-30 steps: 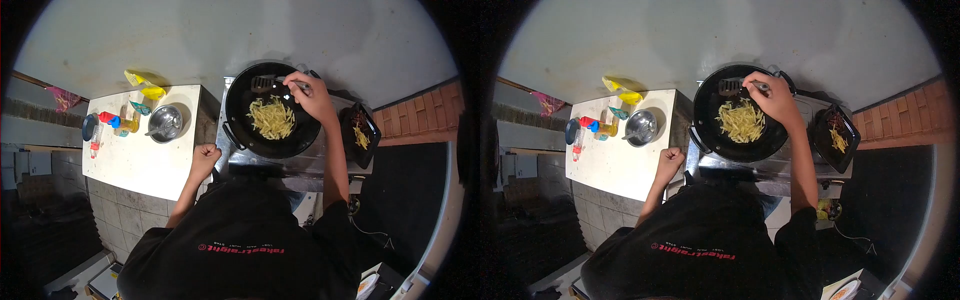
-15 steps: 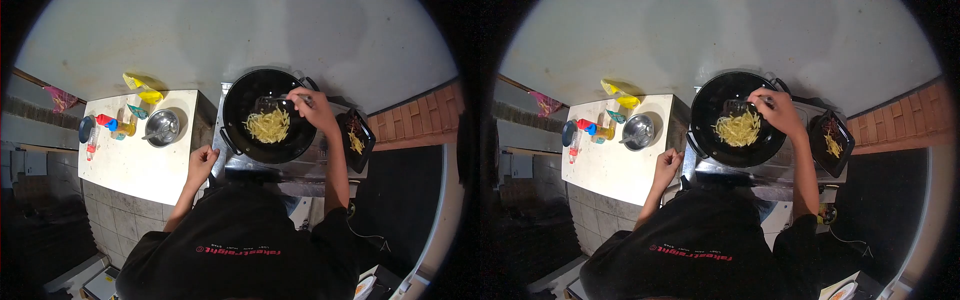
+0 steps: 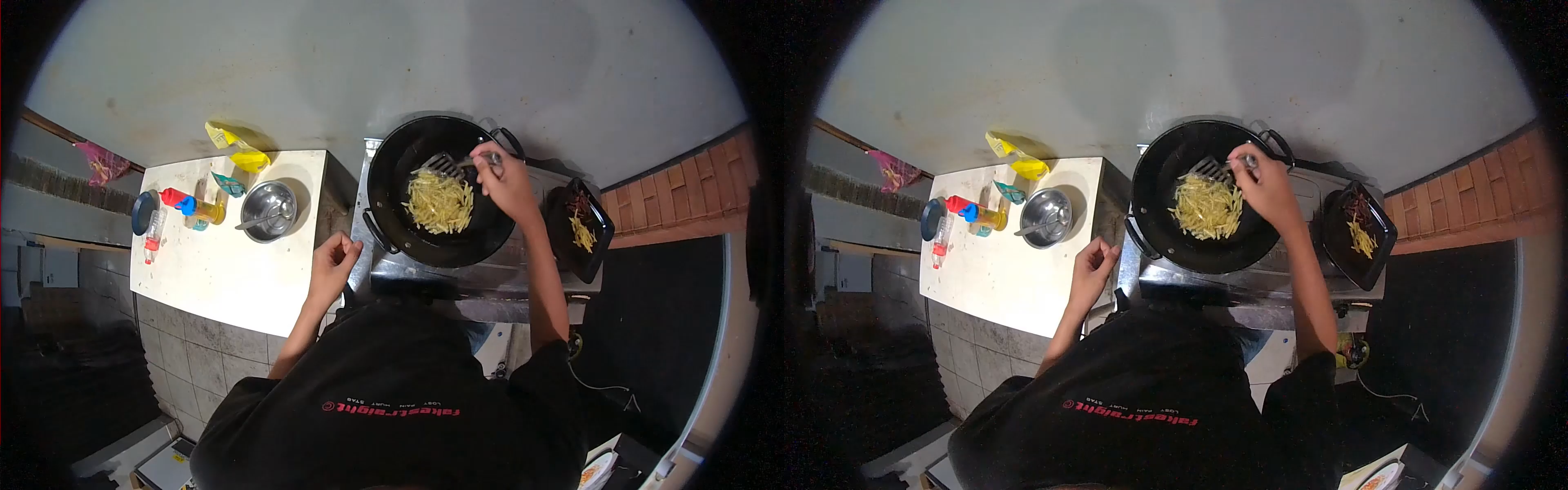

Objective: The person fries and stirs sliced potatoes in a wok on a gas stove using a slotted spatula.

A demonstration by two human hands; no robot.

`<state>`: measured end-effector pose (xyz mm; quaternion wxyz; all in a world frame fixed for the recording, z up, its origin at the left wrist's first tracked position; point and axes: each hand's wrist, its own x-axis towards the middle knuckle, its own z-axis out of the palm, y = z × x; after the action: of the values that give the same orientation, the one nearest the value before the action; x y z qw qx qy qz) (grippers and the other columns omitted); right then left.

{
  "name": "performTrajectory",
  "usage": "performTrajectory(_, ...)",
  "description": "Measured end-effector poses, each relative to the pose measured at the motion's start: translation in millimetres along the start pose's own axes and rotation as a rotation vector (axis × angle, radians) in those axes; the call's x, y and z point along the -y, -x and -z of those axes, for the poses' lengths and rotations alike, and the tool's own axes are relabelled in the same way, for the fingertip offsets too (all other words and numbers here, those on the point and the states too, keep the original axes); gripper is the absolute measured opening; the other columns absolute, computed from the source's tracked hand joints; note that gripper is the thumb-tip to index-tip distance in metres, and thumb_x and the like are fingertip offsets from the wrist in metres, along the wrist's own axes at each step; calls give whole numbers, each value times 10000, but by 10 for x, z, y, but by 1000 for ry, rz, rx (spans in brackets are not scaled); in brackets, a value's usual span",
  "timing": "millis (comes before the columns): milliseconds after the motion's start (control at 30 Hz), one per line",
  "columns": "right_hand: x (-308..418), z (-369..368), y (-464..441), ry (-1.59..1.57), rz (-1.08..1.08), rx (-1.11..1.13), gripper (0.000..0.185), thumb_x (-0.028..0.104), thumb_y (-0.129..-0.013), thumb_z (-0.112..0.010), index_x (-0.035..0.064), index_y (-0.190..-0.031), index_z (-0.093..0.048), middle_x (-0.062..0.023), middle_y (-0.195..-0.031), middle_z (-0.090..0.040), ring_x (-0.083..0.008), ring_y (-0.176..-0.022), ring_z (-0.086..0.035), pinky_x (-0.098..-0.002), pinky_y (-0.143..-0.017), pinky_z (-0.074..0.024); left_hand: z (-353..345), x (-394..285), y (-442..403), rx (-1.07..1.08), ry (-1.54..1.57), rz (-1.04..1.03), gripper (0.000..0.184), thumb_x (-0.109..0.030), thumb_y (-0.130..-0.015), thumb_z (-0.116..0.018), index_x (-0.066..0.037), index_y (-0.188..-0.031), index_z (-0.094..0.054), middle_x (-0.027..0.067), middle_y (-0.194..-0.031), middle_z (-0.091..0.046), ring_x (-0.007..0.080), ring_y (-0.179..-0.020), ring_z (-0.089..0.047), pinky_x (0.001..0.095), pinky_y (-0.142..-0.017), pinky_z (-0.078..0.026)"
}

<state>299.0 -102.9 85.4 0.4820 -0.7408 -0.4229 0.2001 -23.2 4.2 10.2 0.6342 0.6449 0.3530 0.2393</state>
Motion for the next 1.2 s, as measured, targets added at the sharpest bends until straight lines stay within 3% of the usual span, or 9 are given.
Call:
performTrajectory(300,583,172,262,121,130,141,130,145,-960,-603,27,-1014,-595,-103,-673,-553,-130,-575,-483,-288,-551,-409,-11,41,20,-22,30,14,284,-107,-956,-644,-83,-732,-471,-94,-652,-387,4,-602,-331,212,-528,-257)
performTrajectory(367,617,224,276,267,211,-18,147,157,-960,-608,26,-1025,-602,-147,-672,-562,-214,-555,-517,-308,-551,-413,-17,3,36,-16,30,29,287,-106,-956,-645,-82,-731,-467,-93,-656,-387,2,-606,-331,208,-530,-253)
performTrajectory(400,645,264,267,388,195,-45,199,198,-959,-622,13,-1025,-590,-194,-677,-585,-332,-576,-578,-367,-554,-437,-18,9,32,-11,12,20,288,-104,-956,-644,-82,-732,-465,-92,-657,-387,2,-607,-330,208,-531,-253)
performTrajectory(533,558,336,203,643,128,-89,286,259,-959,-624,-16,-997,-555,-228,-681,-610,-397,-668,-641,-471,-577,-474,-44,-46,31,13,17,13,285,-102,-957,-641,-80,-736,-463,-88,-661,-384,4,-614,-330,210,-540,-259)
performTrajectory(767,86,144,259,688,252,-180,254,242,-962,-622,0,-960,-546,-199,-641,-597,-403,-631,-622,-442,-547,-466,-26,-51,18,12,3,5,289,-105,-961,-636,-79,-735,-457,-86,-666,-384,7,-628,-333,211,-548,-262)
performTrajectory(933,-145,-103,310,134,-19,-200,142,127,-964,-590,24,-902,-512,-96,-571,-505,-178,-490,-477,-325,-494,-369,-49,-26,11,25,25,9,291,-110,-967,-628,-81,-734,-457,-89,-662,-378,8,-619,-320,215,-544,-255)
performTrajectory(1033,-61,-191,404,78,55,-135,136,110,-963,-583,22,-894,-505,-86,-568,-477,-108,-515,-436,-311,-496,-363,-52,-46,-2,39,8,8,293,-115,-970,-625,-83,-733,-455,-93,-653,-373,7,-612,-315,217,-539,-250)
performTrajectory(1167,255,-279,639,65,256,-35,96,97,-946,-593,15,-978,-554,-150,-738,-584,-268,-605,-569,-354,-597,-452,-50,-47,-13,32,9,0,294,-118,-971,-625,-83,-732,-456,-94,-647,-370,6,-606,-313,218,-535,-246)
performTrajectory(1200,233,-298,720,105,261,1,143,105,-922,-623,25,-1030,-575,-182,-878,-604,-367,-762,-617,-396,-679,-491,-46,-26,-16,33,8,0,295,-120,-971,-625,-82,-731,-456,-93,-647,-370,5,-605,-313,218,-534,-245)
